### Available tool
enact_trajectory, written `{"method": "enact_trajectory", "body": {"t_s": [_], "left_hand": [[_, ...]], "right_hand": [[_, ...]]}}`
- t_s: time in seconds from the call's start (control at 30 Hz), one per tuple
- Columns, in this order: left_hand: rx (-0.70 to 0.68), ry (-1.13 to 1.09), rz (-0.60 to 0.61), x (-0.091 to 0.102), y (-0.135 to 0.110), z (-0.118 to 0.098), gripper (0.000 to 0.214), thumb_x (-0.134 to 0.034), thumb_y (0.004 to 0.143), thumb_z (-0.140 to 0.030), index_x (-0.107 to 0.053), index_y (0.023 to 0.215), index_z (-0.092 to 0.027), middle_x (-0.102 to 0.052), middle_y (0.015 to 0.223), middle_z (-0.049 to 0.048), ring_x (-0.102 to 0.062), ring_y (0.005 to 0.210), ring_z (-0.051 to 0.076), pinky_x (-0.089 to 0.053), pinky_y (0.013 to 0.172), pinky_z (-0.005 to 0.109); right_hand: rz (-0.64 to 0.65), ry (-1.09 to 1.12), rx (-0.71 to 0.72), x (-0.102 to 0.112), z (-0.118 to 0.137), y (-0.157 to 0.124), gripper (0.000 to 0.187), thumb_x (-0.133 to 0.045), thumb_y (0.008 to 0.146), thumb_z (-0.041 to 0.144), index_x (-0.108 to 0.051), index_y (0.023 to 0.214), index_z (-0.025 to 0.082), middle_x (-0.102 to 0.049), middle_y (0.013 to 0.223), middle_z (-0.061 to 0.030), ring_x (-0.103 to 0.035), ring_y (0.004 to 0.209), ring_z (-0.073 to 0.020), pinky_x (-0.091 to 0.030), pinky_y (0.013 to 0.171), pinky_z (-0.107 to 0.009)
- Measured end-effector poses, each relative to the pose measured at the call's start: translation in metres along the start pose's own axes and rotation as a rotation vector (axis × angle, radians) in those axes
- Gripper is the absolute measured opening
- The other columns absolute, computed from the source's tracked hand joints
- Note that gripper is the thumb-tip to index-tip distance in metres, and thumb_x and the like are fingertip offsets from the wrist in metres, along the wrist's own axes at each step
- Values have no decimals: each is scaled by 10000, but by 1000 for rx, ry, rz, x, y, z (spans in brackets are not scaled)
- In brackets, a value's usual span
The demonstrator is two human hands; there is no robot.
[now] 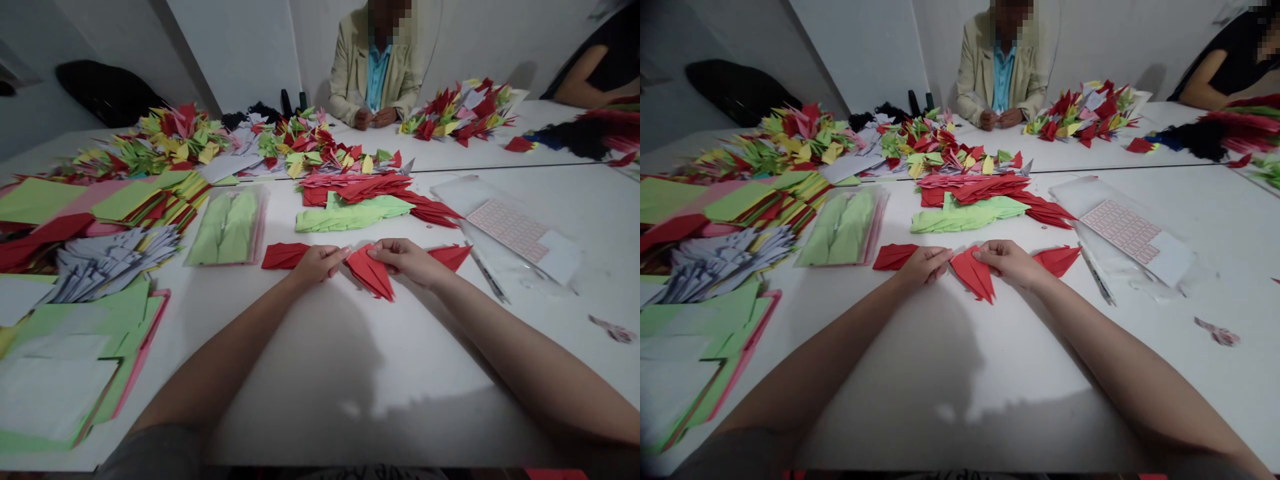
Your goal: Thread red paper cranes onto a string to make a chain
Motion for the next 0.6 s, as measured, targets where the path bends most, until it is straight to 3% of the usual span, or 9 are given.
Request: {"method": "enact_trajectory", "body": {"t_s": [0.13,0.23,0.33,0.4,0.53,0.6], "left_hand": [[-48,13,-124,9,2,3,351,-585,830,-482,-597,678,-166,-322,438,-84,-273,395,58,-231,440,215],[-120,120,-257,13,1,0,272,-623,806,-401,-602,670,-166,-476,532,-47,-417,500,82,-322,521,217],[-206,221,-410,11,-6,-8,213,-594,827,-376,-667,788,-180,-651,782,6,-555,707,127,-401,644,231],[-185,238,-334,3,-8,-10,262,-599,823,-428,-697,841,-186,-667,794,10,-549,663,126,-391,602,233],[-49,191,-15,-17,-10,-3,336,-679,744,-498,-647,699,-166,-487,469,-52,-391,408,81,-277,446,228],[-34,140,17,-18,-10,0,342,-667,761,-488,-600,662,-167,-433,407,-65,-385,381,81,-286,438,221]], "right_hand": [[109,-55,-59,-1,1,-4,365,-694,772,517,-624,766,158,-488,581,42,-373,499,-73,-267,497,-236],[125,-46,-43,-1,4,-7,360,-690,769,527,-635,790,172,-539,628,24,-428,535,-96,-308,517,-242],[93,-53,13,-2,5,-7,368,-693,760,537,-630,780,174,-558,647,16,-455,565,-109,-324,530,-245],[68,-102,66,-3,4,-5,380,-699,748,546,-630,776,173,-544,638,22,-438,570,-108,-312,529,-246],[-44,-245,164,-3,3,-2,436,-623,790,600,-604,716,171,-450,591,43,-366,555,-98,-280,527,-253],[-112,-296,167,1,2,-1,468,-549,833,625,-608,721,174,-384,555,54,-322,530,-96,-255,517,-261]]}}
Point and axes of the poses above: each hand's wrist, its own y-axis towards the middle knuckle, its own x-axis out of the back of the hand, z = x × y, the point moved 4 cm from there along y, towards the middle knuckle
